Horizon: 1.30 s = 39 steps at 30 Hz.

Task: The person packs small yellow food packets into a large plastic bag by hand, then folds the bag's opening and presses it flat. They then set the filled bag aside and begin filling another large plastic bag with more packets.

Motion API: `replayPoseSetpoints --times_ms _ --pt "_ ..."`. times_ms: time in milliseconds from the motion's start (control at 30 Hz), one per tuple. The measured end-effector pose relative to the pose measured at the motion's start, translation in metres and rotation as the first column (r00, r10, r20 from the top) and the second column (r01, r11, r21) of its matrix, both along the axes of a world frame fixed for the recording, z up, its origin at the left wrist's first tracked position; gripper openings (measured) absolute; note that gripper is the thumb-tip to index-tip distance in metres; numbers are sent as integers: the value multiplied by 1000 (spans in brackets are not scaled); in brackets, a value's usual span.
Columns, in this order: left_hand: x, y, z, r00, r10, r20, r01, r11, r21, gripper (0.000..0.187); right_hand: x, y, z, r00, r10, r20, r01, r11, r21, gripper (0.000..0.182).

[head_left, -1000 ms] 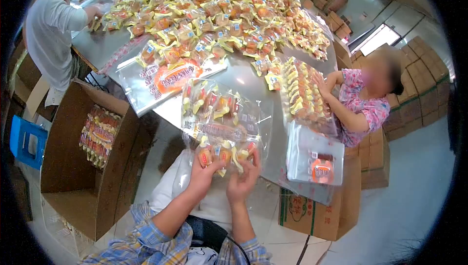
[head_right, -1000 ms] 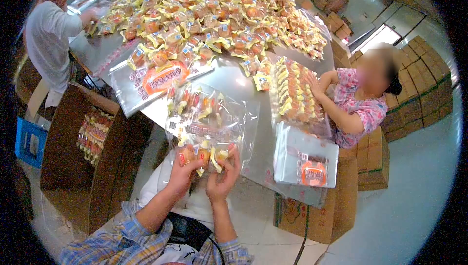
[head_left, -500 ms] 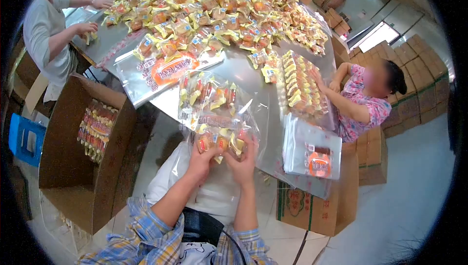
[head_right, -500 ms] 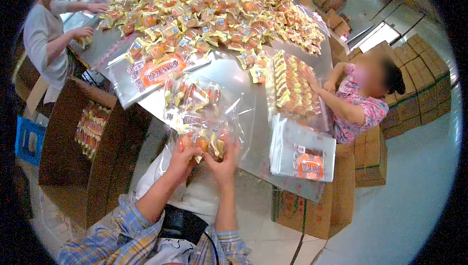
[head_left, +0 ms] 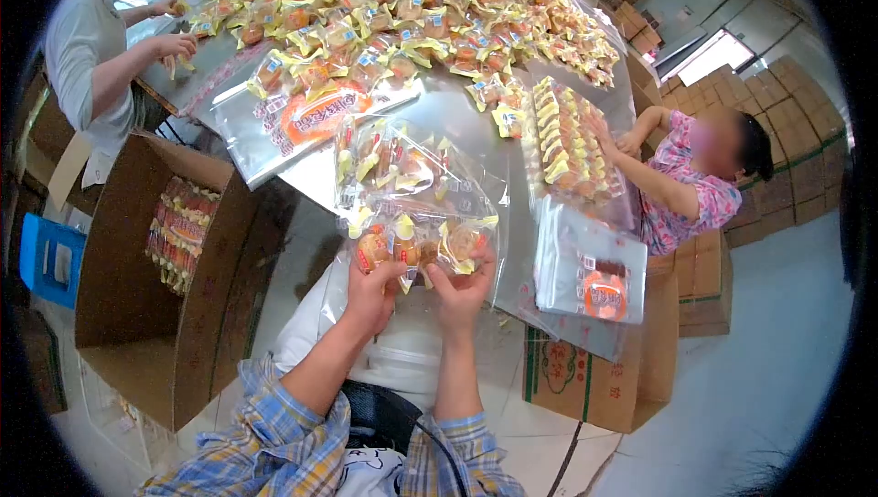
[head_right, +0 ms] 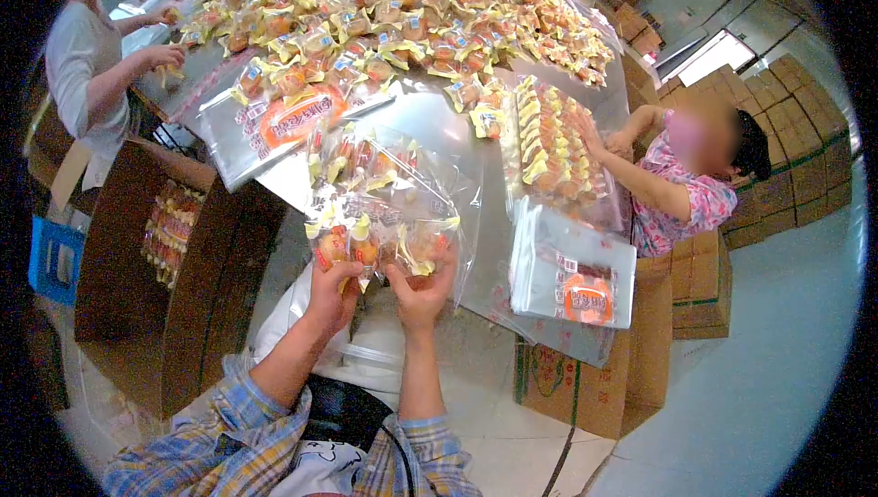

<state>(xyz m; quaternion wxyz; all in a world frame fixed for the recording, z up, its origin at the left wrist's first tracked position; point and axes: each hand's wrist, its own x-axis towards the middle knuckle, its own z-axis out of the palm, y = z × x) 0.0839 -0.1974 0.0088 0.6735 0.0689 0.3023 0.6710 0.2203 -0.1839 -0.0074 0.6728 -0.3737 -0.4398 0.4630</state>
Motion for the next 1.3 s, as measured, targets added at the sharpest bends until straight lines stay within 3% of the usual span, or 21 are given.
replayPoseSetpoints --times_ms 133,233,300,367,433,467,500,533,567,633,667,767,800,867,933,1033,1100,1133,1167,1233,1300 --pt "3 1 -2 999 -33 -41 34 999 20 65 -7 3 -6 983 -169 66 170 985 -3 62" --pt "12 -10 5 961 -12 -278 -13 996 -88 62 -7 4 -3 965 -260 32 261 965 -8 61" --pt "14 -21 6 945 -102 -311 62 989 -136 60 -2 8 -19 936 -334 111 324 941 100 62" --pt "17 -33 -5 946 -199 -255 153 970 -191 60 -2 7 -6 956 -293 29 291 954 67 65" --pt "20 -38 6 923 -219 -317 182 973 -142 64 -2 9 11 955 -282 -88 282 959 -8 66" --pt "20 -40 8 897 -273 -348 237 961 -142 66 10 13 -9 940 -336 59 333 941 55 65" --pt "20 -46 9 867 -328 -374 292 944 -151 67 9 9 -1 939 -336 71 338 941 -22 64" --pt "25 -53 13 832 -391 -393 323 918 -230 82 5 5 16 940 -330 87 337 937 -95 63" --pt "30 -55 13 861 -341 -378 289 939 -189 87 3 5 27 942 -320 98 333 929 -161 62" --pt "37 -61 10 905 -248 -347 224 968 -108 97 14 11 12 916 -334 221 353 934 -52 64" --pt "36 -63 -3 867 -319 -383 311 947 -86 115 23 12 3 894 -344 286 359 933 0 64" --pt "40 -61 -18 832 -244 -498 271 962 -19 120 32 7 28 987 -119 111 136 978 -159 76" --pt "36 -54 -21 742 -231 -629 273 961 -30 123 34 3 30 990 -84 114 102 983 -155 81" --pt "24 -49 -23 748 -124 -652 224 972 72 123 37 0 35 993 -12 117 28 991 -131 91" --pt "15 -48 14 714 -37 -699 169 978 121 116 37 -10 59 992 80 96 -64 986 -153 92" --pt "8 -50 -9 700 -134 -701 262 962 77 103 40 -7 52 995 89 -48 -94 990 -101 92" --pt "-6 -45 -4 760 -318 -566 320 942 -100 96 53 -6 45 961 150 -234 -177 979 -101 94" --pt "-13 -42 -1 779 -400 -482 357 916 -184 92 54 -6 42 969 140 -201 -164 981 -105 93" --pt "-16 -42 -2 813 -345 -469 325 937 -127 91 60 -7 42 983 180 30 -174 975 -140 92" --pt "-22 -39 -2 869 -230 -438 251 968 -11 88 66 -5 53 847 255 466 -177 962 -206 91" --pt "-25 -36 1 890 -229 -395 279 957 74 82 55 -10 63 794 195 576 -95 976 -198 84"
